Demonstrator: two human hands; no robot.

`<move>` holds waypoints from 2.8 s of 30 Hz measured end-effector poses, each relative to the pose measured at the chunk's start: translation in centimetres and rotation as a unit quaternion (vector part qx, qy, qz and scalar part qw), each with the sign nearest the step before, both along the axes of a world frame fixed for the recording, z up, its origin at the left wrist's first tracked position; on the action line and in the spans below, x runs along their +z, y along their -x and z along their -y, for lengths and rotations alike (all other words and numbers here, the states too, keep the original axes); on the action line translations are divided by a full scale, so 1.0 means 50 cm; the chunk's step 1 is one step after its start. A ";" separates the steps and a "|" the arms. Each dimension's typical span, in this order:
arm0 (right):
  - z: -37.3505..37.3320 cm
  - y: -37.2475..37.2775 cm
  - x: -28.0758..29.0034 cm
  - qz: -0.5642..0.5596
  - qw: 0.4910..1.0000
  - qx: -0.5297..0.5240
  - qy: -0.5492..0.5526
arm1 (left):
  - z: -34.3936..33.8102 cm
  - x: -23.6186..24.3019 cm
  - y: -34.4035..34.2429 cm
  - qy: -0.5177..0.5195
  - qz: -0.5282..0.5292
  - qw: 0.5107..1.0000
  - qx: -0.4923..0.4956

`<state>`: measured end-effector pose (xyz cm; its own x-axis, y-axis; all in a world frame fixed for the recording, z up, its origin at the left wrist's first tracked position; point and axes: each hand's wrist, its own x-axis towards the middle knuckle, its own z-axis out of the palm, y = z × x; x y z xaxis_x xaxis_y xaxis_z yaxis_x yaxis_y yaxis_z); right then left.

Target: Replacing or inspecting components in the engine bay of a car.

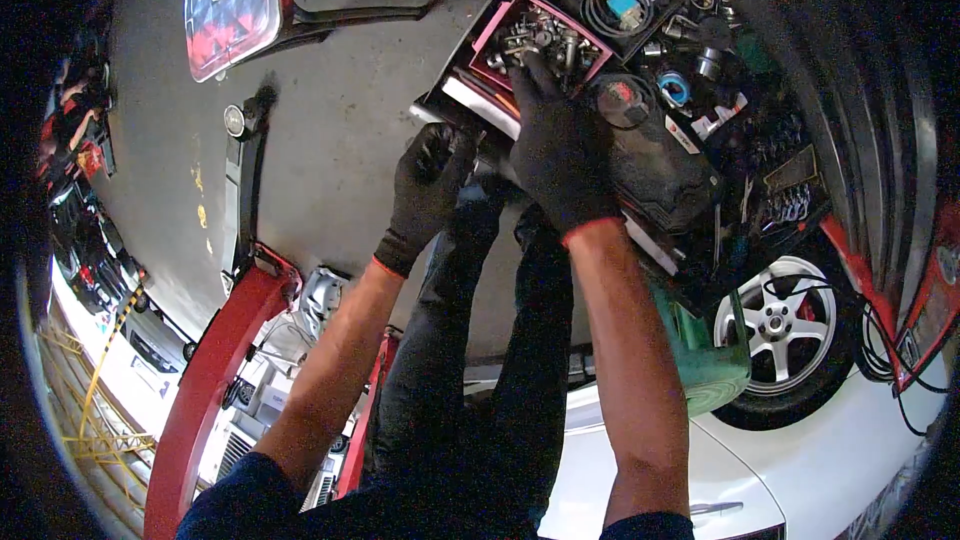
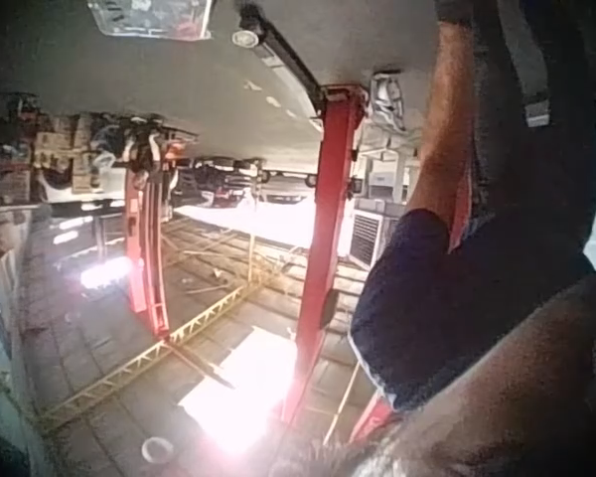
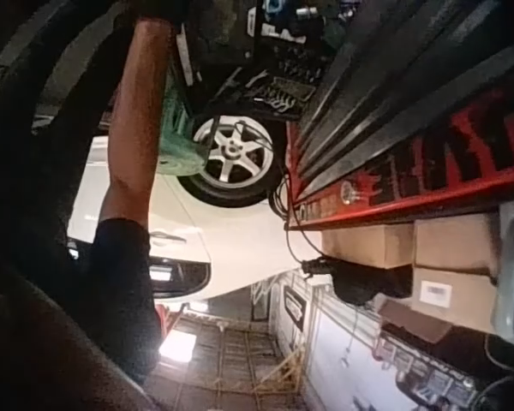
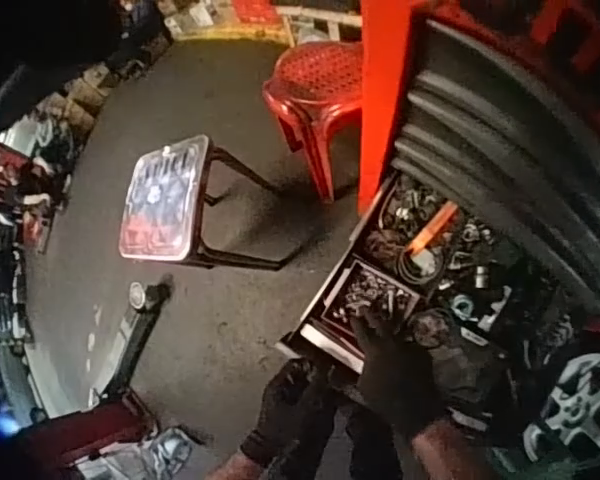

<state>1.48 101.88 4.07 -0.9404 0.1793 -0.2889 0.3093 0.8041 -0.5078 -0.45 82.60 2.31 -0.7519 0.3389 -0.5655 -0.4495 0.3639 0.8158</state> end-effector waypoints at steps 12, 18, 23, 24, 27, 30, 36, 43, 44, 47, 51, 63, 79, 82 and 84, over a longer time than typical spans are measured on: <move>-0.079 0.071 -0.040 0.055 0.994 0.031 -0.088 | -0.012 0.005 -0.002 -0.050 0.007 0.998 0.035; -0.047 0.102 -0.106 -0.104 0.993 -0.051 -0.019 | -0.008 0.010 0.001 -0.039 0.021 0.999 0.020; -0.024 0.103 -0.154 -0.091 0.992 -0.036 -0.086 | 0.005 0.016 0.019 -0.127 0.089 0.986 0.069; -0.027 0.103 -0.157 -0.091 0.992 -0.035 -0.085 | 0.009 0.015 0.026 -0.143 0.114 0.981 0.066; -0.039 0.109 -0.148 -0.138 0.990 -0.041 -0.014 | 0.019 0.020 0.036 -0.154 0.143 0.976 0.063; -0.072 0.106 -0.120 -0.107 0.987 -0.062 0.101 | 0.019 0.026 0.051 -0.166 0.113 0.978 0.052; -0.095 0.065 -0.061 -0.052 0.887 -0.272 0.370 | -0.021 0.048 0.082 -0.201 0.114 0.971 0.068; -0.062 0.014 0.038 -0.139 0.918 -0.213 0.304 | -0.081 0.074 0.103 -0.248 0.076 0.963 0.074; -0.050 0.007 0.057 -0.139 0.917 -0.214 0.306 | -0.087 0.084 0.103 -0.235 0.073 0.967 0.064; -0.025 -0.004 0.111 -0.048 0.854 -0.329 0.399 | -0.099 0.097 0.088 -0.216 0.076 0.972 0.055; -0.025 -0.019 0.137 -0.117 0.900 -0.282 0.311 | -0.111 0.110 0.064 -0.194 0.031 0.980 0.033; 0.021 -0.106 0.110 -0.151 0.908 -0.256 0.294 | -0.111 0.137 0.007 -0.149 0.078 0.983 0.072; -0.013 -0.040 0.032 -0.064 0.954 -0.233 0.180 | -0.069 0.119 -0.008 -0.115 0.097 0.986 0.077; -0.025 -0.006 -0.047 -0.121 0.970 -0.207 0.030 | -0.056 0.064 -0.002 -0.083 0.011 0.994 0.074; 0.026 0.013 -0.055 -0.078 0.964 -0.240 0.081 | -0.025 0.010 0.016 0.019 -0.198 0.978 -0.056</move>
<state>0.86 100.60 1.32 -0.7944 0.5695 -0.2112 0.5357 0.4930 -0.6856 -1.24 83.87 2.79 -0.8742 0.4161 -0.2503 -0.0561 0.4254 0.9032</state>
